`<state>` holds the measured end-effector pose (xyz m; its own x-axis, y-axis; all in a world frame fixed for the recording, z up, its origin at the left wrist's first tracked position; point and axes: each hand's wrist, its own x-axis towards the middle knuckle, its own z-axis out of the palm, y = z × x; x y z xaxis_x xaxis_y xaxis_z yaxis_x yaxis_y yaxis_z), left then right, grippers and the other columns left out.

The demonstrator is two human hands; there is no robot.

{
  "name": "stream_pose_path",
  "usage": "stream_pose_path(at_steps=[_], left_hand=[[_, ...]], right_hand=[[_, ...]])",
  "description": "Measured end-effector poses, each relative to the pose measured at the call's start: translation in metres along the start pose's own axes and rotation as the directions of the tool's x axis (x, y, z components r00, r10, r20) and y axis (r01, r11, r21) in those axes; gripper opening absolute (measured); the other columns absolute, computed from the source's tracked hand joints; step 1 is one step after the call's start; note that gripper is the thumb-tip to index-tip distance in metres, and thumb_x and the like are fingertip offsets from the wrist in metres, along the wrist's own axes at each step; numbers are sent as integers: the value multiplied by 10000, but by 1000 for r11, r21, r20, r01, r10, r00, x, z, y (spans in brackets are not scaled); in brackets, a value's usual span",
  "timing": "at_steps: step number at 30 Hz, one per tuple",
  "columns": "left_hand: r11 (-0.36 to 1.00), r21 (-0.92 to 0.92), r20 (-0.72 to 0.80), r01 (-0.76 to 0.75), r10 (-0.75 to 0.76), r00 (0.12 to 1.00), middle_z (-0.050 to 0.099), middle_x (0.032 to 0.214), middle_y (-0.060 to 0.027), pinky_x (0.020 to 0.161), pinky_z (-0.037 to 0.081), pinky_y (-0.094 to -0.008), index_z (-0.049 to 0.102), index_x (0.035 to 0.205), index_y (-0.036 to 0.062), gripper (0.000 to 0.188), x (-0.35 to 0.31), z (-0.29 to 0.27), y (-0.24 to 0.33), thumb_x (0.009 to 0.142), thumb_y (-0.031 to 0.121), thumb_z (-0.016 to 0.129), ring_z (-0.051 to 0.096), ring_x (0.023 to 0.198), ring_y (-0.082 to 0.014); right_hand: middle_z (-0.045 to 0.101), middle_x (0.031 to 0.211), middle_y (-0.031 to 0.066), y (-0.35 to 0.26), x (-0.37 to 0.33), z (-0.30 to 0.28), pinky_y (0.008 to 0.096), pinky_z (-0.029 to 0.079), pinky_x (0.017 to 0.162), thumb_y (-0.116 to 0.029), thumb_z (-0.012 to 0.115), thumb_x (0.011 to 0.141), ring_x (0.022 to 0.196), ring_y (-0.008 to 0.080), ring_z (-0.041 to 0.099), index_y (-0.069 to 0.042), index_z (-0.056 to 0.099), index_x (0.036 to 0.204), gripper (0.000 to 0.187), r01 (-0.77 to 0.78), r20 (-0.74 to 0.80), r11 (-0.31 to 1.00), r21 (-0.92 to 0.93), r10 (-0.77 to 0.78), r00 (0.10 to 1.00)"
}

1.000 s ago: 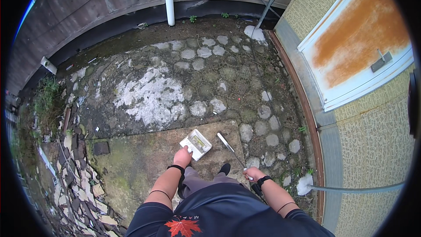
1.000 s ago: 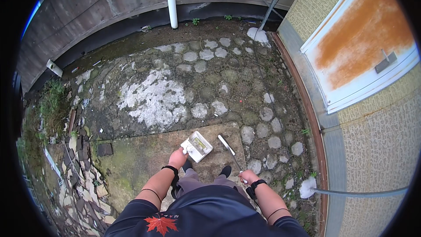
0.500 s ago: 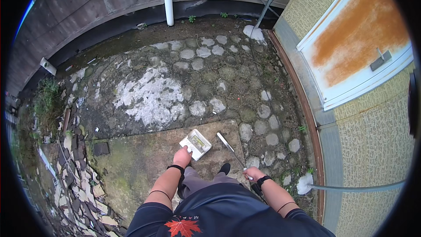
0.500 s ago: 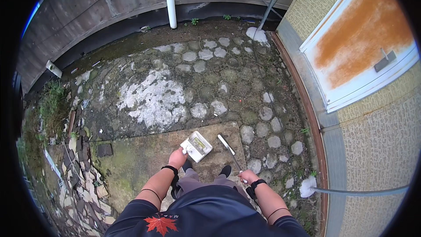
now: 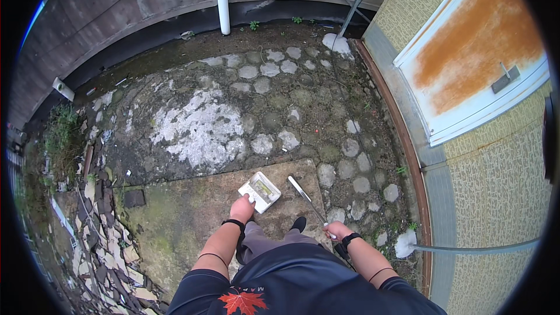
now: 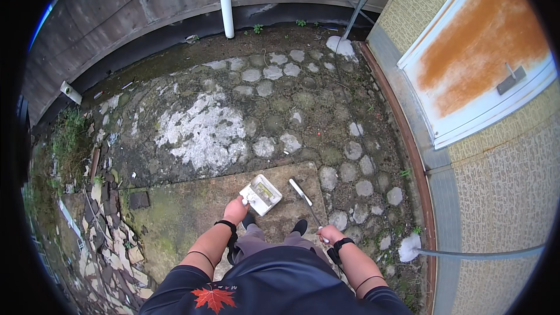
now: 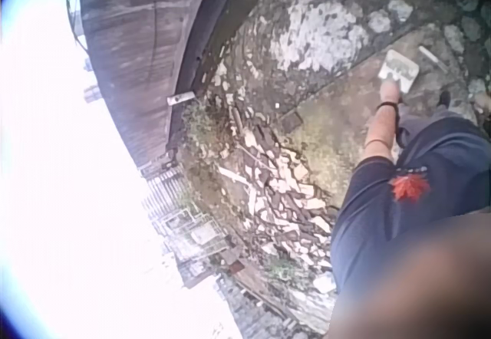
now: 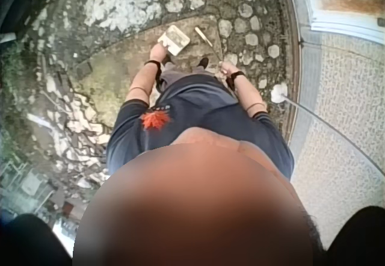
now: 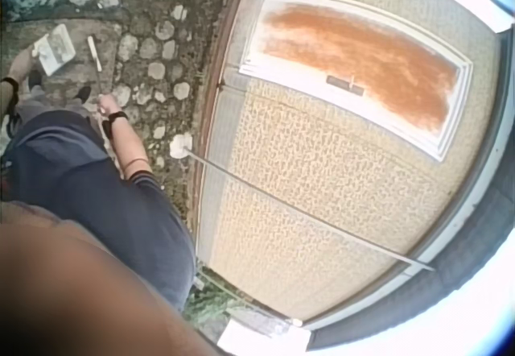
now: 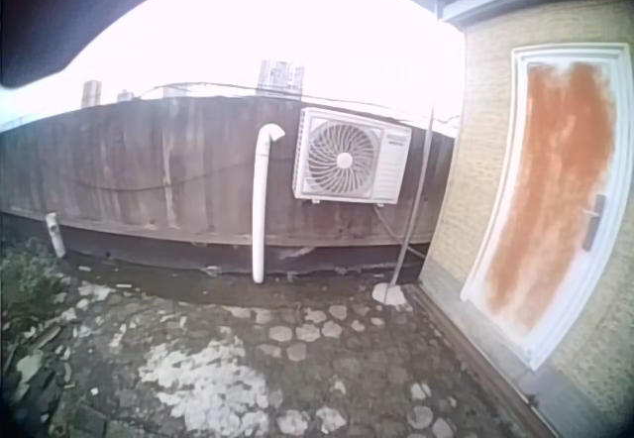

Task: Scraping and gathering debris on a concrete floor using a manual scraper.

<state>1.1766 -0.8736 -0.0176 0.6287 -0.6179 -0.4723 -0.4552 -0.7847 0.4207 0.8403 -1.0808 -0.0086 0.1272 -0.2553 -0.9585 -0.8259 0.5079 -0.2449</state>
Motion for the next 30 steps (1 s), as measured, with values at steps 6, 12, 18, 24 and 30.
stream_pose_path(at_steps=[6, 12, 18, 24, 30], left_hand=[[1000, 13, 3, -5, 5, 1000, 653, 869, -191, 746, 511, -453, 549, 952, 51, 273, 1, 1, -1, 837, 295, 586, 633, 849, -356], [1000, 7, 3, -6, 6, 1000, 653, 865, -192, 745, 510, -454, 545, 956, 49, 279, 1, 2, -2, 839, 299, 585, 633, 850, -355], [1000, 11, 5, 2, -2, 1000, 653, 871, -194, 750, 509, -453, 546, 957, 50, 284, 0, 2, 0, 841, 306, 582, 633, 853, -355], [1000, 8, 6, 0, 0, 1000, 653, 875, -195, 753, 509, -455, 547, 964, 51, 287, 1, 2, -1, 841, 308, 581, 633, 855, -355], [1000, 10, 11, 5, -5, 1000, 653, 878, -196, 756, 508, -455, 548, 969, 49, 288, 2, 2, -1, 839, 304, 582, 631, 858, -358]], right_hand=[[550, 537, 51, -1, -2, 0, 288, 344, 347, -122, 603, 844, 423, 139, 508, -30, 578, 705, 169, 1, 17, 999, -39, 0, 1000], [547, 535, 46, -2, -5, 2, 286, 332, 347, -130, 603, 844, 419, 137, 502, -40, 576, 704, 169, -4, 12, 1000, -23, 5, 1000], [540, 531, 41, -1, -3, 1, 285, 328, 347, -124, 599, 844, 420, 140, 504, -45, 567, 705, 163, -13, -12, 999, -50, 13, 1000], [521, 487, 71, -1, 0, 1, 323, 318, 323, -135, 608, 816, 347, 177, 457, -46, 543, 596, 246, -36, -18, 999, 17, 36, 999], [517, 484, 73, 1, 1, 0, 326, 317, 321, -139, 606, 823, 346, 180, 453, -46, 542, 595, 254, -32, -14, 999, 20, 33, 999]])
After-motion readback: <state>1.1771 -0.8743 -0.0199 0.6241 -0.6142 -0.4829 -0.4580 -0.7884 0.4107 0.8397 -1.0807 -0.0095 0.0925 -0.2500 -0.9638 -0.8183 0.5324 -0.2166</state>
